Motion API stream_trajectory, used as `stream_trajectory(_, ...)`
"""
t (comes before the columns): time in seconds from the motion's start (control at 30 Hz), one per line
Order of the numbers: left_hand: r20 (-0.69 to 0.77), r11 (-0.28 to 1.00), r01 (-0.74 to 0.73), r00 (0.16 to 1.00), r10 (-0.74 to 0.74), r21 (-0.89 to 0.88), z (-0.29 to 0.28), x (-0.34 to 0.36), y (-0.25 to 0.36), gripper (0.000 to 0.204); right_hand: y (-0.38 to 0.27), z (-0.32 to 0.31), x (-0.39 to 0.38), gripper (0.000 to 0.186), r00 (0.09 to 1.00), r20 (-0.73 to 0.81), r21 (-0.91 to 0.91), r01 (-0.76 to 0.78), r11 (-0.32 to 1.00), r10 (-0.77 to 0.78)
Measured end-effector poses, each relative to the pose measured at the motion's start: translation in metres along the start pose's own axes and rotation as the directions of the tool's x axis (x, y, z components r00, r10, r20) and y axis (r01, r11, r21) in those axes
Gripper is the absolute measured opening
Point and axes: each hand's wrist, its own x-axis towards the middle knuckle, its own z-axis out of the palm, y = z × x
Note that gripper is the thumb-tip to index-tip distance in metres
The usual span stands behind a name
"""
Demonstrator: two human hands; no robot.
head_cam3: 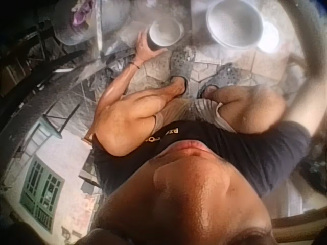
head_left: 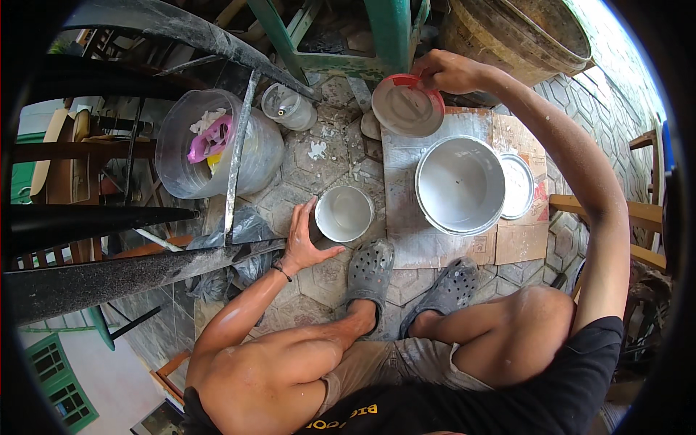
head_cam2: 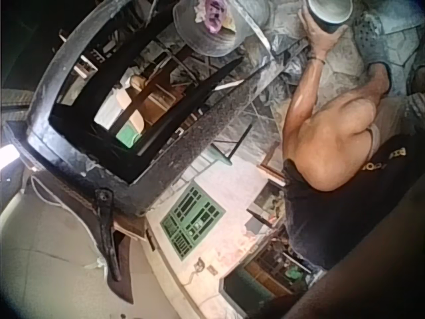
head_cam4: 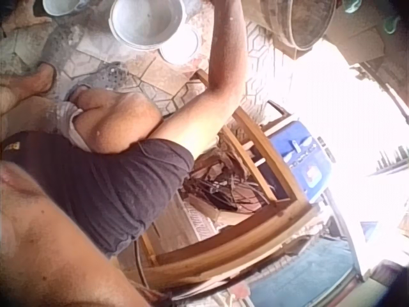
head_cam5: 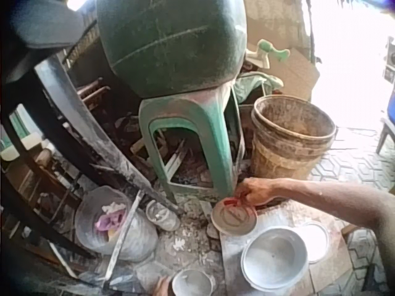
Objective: The person washes their hands at a tap and then opens and stirs a bucket of white paint.
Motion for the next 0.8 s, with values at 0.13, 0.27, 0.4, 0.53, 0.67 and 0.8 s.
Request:
stream_trajectory(0.13,-0.01,1.0,-0.002,1.0,0.003,0.016,0.002,0.001,0.0,0.12,0.0,0.016,0.004,0.031,0.976,0.019,0.263,-0.213,0.941,0.216)
stream_trajectory(0.27,-0.011,1.0,0.017,1.0,-0.017,0.0,0.005,-0.002,-0.002,0.119,0.0,0.045,0.021,0.03,0.933,0.096,0.44,-0.353,0.826,0.347)
stream_trajectory(0.4,0.002,0.999,0.044,0.999,-0.044,-0.026,0.019,-0.003,-0.004,0.116,0.007,0.077,0.05,0.027,0.895,0.204,0.521,-0.443,0.73,0.397)
stream_trajectory(0.53,-0.042,0.992,0.101,0.994,-0.105,-0.078,0.027,-0.003,0.0,0.109,-0.002,0.103,0.079,0.02,0.879,0.214,0.574,-0.466,0.673,0.426)
stream_trajectory(0.67,-0.059,0.989,0.123,0.99,-0.128,-0.077,0.029,-0.002,0.001,0.11,-0.01,0.121,0.107,0.016,0.845,0.244,0.549,-0.525,0.651,0.476)
stream_trajectory(0.8,-0.075,0.99,0.127,0.989,-0.13,-0.054,0.024,-0.002,0.0,0.113,-0.02,0.133,0.13,0.012,0.842,0.258,0.542,-0.532,0.65,0.474)
